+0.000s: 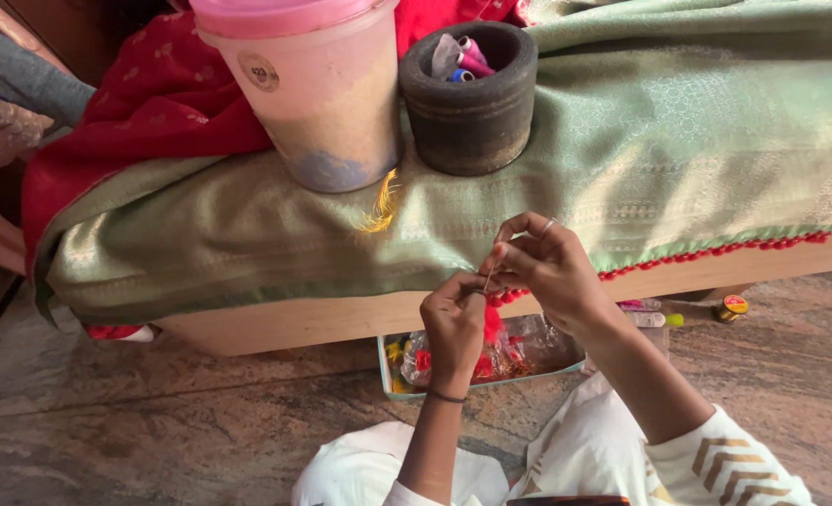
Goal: Attaching a decorative red pom-pom trim to the edge of a green fabric using a needle and thread.
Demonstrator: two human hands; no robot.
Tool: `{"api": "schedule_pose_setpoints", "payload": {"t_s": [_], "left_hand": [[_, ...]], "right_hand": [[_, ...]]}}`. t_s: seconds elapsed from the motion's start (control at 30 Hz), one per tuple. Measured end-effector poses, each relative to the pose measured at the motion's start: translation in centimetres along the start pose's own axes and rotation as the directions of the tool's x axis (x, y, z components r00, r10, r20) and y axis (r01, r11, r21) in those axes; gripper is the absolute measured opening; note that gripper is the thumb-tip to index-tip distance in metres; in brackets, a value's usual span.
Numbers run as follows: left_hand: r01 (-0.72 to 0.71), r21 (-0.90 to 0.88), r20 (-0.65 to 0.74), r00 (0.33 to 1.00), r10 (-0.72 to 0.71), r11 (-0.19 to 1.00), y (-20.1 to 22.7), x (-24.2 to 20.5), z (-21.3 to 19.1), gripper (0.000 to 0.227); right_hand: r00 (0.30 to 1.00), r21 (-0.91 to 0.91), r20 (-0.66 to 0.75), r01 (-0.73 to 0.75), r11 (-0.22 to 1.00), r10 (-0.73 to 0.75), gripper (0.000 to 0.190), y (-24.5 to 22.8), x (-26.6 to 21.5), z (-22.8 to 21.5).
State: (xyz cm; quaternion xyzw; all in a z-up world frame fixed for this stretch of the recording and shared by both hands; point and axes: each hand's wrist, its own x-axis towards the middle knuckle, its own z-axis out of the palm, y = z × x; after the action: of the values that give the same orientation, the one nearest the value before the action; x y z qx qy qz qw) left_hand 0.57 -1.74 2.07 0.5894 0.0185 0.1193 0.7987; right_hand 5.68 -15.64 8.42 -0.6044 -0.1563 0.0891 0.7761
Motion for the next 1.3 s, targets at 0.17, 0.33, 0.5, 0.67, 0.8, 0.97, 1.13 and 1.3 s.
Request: {"api": "schedule_pose_setpoints", "payload": {"t_s": [0.17,0.33,0.5,0.67,0.8,0.97,1.13,1.3], "left_hand": [[-0.144,-0.038,0.104,0.984,0.147,0.989,1.7,-0.9,0.0,0.029],[-0.101,-0.023,0.079,0.992,0.103,0.995,-0.8,-0.6,-1.5,0.036],[-0.088,-0.064,0.091,0.991,0.094,0.994,1.4,-0.7,-0.7,0.035],[-0.14,0.022,0.113,0.984,0.137,0.99,1.8,-0.8,-1.1,0.032],[-0.145,0.046,0.127,0.982,0.138,0.988,0.7,-0.4,-1.8,0.032],[-0.11,0.012,0.12,0.987,0.108,0.994,0.7,-0.8,-1.4,0.023],[-0.222,0.034,0.146,0.966,0.215,0.975,0.0,-1.3,-1.6,0.025],[-0.242,0.045,0.113,0.965,0.236,0.969,0.4,-2.2,-1.0,0.036]], "right_hand": [[1.0,0.044,0.005,-0.025,0.999,0.025,0.01,-1.0,0.4,-0.8],[0.999,0.01,-0.029,0.037,0.999,-0.036,0.018,-5.2,1.6,-1.3],[0.989,-0.027,-0.014,0.147,0.989,-0.147,0.01,-7.2,3.6,-2.6],[0.984,-0.031,-0.047,0.168,0.985,-0.169,0.007,-7.9,4.2,-2.6],[0.983,-0.025,-0.073,0.165,0.986,-0.166,0.007,-7.8,4.3,-2.5],[0.984,-0.004,-0.083,0.16,0.987,-0.16,0.007,-7.9,4.1,-2.5],[0.982,0.027,-0.048,0.183,0.983,-0.182,0.007,-8.4,3.0,-2.8],[0.979,0.074,0.002,0.201,0.977,-0.201,0.006,-8.7,1.0,-2.8]]}}
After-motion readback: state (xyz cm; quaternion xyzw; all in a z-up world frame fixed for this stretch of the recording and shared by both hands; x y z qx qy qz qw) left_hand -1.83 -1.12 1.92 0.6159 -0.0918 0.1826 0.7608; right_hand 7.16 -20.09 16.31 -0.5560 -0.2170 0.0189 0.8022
